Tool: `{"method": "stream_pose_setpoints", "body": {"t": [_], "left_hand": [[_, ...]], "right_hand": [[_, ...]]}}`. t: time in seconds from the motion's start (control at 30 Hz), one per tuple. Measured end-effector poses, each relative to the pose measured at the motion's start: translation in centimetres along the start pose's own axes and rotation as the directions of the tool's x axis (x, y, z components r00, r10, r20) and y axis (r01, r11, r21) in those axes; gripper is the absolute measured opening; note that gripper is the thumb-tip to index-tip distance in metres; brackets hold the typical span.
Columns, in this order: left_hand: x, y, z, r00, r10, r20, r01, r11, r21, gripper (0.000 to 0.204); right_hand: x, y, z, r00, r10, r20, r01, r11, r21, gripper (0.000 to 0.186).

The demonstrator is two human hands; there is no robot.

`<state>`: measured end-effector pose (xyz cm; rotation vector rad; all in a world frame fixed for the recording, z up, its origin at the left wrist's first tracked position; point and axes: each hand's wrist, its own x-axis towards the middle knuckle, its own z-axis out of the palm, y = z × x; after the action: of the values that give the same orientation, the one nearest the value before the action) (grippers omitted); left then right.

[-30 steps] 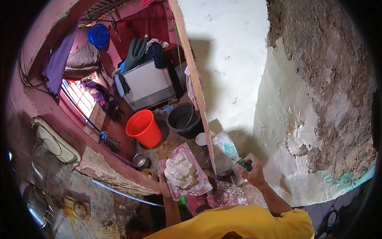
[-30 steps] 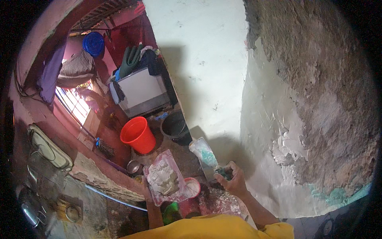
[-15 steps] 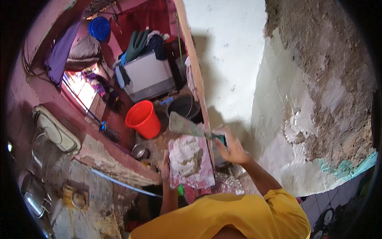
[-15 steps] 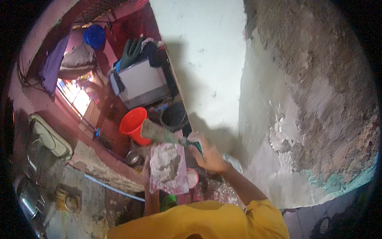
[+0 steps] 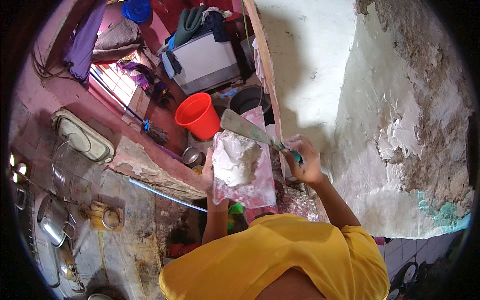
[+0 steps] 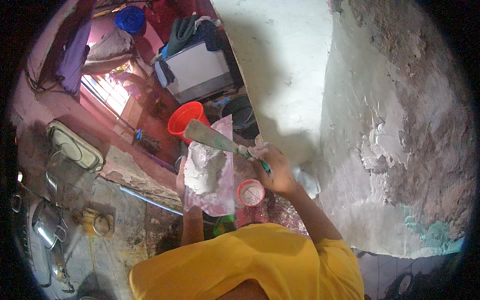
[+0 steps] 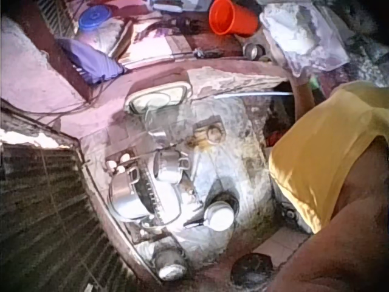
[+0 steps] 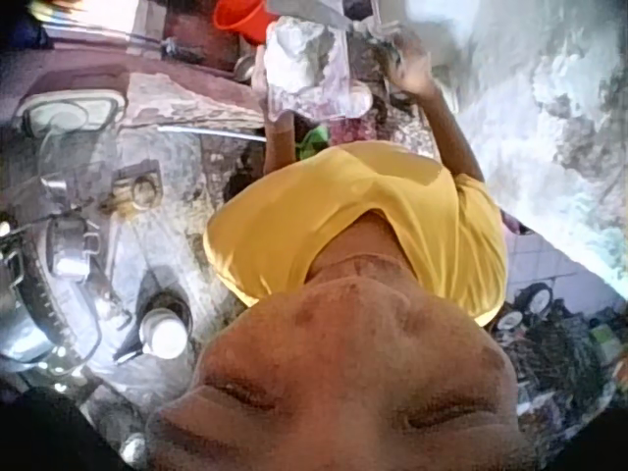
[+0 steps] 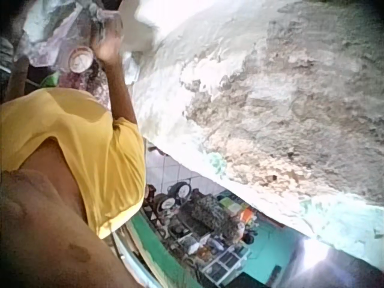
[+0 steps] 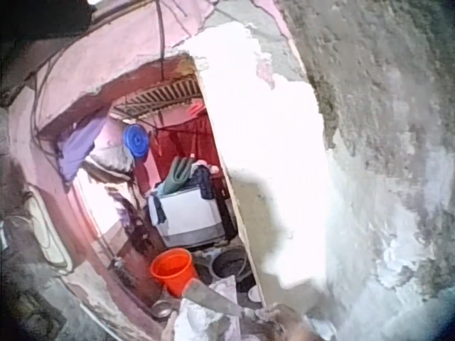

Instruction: The person applies white plaster to an indoor wall using a putty knife while holding a plastering hawk.

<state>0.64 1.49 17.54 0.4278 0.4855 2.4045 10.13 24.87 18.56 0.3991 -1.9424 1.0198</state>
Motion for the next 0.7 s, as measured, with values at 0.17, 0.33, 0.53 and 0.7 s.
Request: {"method": "stream_pose_setpoints", "body": {"t": [0.17, 0.33, 0.53, 0.7], "left_hand": [[-0.8, 1.8, -1.3, 0.996, 0.063, -0.058, -0.065, 0.998, -0.022, 0.053], [-0.7, 3.3, -0.1, 0.999, 0.04, 0.015, -0.04, 0.998, 0.058, 0.054], [-1.9, 2.2, 1.0, 0.962, -0.106, -0.252, 0.146, 0.979, 0.145, 0.055], [-2.1, 2.7, -1.3, 0.989, -0.141, -0.039, 0.143, 0.987, 0.069, 0.055]], "right_hand": [[-4.0, 0.4, 0.0, 0.998, 0.056, -0.03, -0.056, 0.998, 0.007, 0.013], [-5.1, -0.1, -1.6, 0.842, 0.536, 0.056, -0.51, 0.759, 0.404, 0.017], [2.1, -3.0, -0.2, 0.659, 0.477, 0.581, -0.752, 0.409, 0.518, 0.029], [1.7, -1.6, 1.8, 0.745, 0.406, 0.529, -0.667, 0.462, 0.584, 0.032]]}}
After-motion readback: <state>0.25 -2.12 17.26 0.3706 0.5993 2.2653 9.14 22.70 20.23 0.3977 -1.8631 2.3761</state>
